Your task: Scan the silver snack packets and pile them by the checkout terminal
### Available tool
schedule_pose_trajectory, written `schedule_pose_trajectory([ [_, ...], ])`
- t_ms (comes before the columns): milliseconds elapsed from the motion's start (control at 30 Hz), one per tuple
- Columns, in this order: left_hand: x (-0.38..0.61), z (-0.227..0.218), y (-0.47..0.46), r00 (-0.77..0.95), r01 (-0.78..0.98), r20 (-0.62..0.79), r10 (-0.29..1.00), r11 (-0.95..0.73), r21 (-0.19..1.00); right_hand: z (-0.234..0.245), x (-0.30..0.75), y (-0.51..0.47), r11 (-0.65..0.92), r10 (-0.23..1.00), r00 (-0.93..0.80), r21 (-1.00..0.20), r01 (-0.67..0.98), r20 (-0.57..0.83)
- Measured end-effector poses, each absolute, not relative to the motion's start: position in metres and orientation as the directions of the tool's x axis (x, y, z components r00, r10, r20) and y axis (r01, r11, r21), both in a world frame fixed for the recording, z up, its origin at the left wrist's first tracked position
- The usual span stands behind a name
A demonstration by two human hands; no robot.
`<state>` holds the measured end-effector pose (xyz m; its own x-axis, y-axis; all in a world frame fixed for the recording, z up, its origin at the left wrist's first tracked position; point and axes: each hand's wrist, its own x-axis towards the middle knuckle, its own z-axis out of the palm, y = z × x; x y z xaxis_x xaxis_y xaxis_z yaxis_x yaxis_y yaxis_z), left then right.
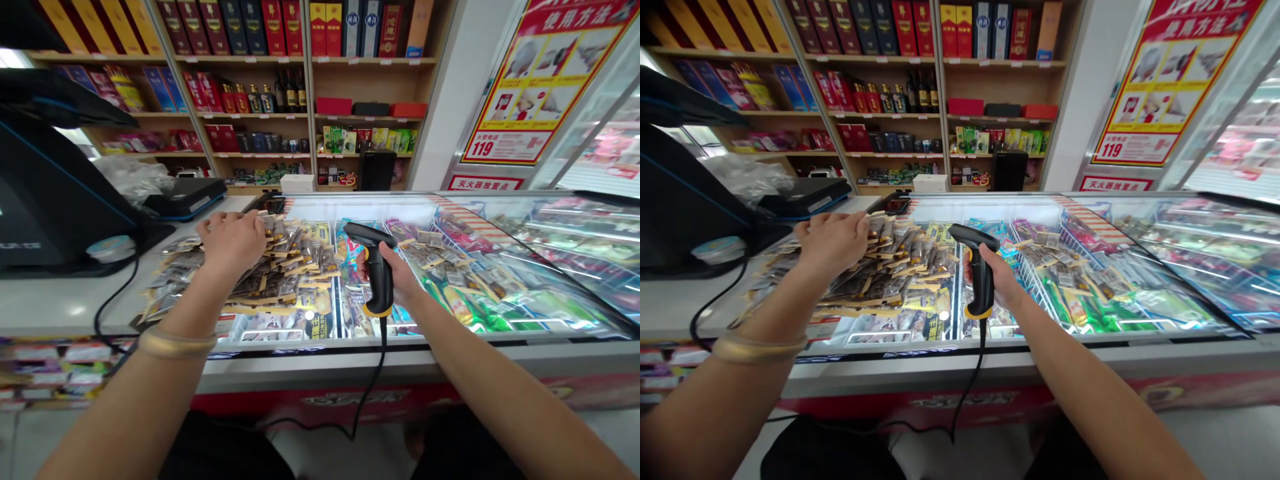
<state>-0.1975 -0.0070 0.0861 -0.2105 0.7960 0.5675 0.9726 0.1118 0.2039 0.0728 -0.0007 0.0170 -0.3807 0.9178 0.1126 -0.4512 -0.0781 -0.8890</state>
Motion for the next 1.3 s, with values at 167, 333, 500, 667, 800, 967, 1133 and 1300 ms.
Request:
schedule_pose_trajectory([
  [167,-0.169,0.097,-0.015,-0.184,0.95,0.71,0.68,-0.062,0.305,0.022,0.088,-0.001,-0.028,0.929,-0.337,-0.877,-0.48,0.155],
  [333,-0.109,0.089,-0.008,-0.035,0.939,0.708,0.706,-0.22,0.266,0.028,0.134,-0.004,0.068,0.948,-0.245,-0.879,-0.472,0.205],
  [500,-0.031,0.061,0.021,0.161,0.857,0.531,0.832,-0.385,0.342,0.023,0.2,-0.006,0.116,0.976,-0.111,-0.876,-0.468,0.188],
  [667,0.039,0.032,0.064,0.322,0.77,0.328,0.888,-0.447,0.454,0.013,0.239,-0.007,0.111,0.993,0.011,-0.859,-0.5,0.121],
  [800,0.069,0.02,0.086,0.398,0.765,0.165,0.903,-0.426,0.484,0.009,0.24,-0.007,0.105,0.993,0.004,-0.861,-0.498,0.119],
  [967,0.067,0.023,0.09,0.392,0.871,0.009,0.92,-0.375,0.317,0.01,0.233,-0.008,0.088,0.992,-0.037,-0.87,-0.486,0.121],
  [1133,0.035,0.034,0.075,0.321,0.912,-0.097,0.942,-0.28,0.3,0.009,0.23,-0.01,0.089,0.992,-0.042,-0.88,-0.466,0.123],
  [1300,0.004,0.027,0.053,0.237,0.695,-0.075,0.969,-0.115,0.71,0.01,0.228,-0.013,0.066,0.989,-0.088,-0.879,-0.472,0.121],
])
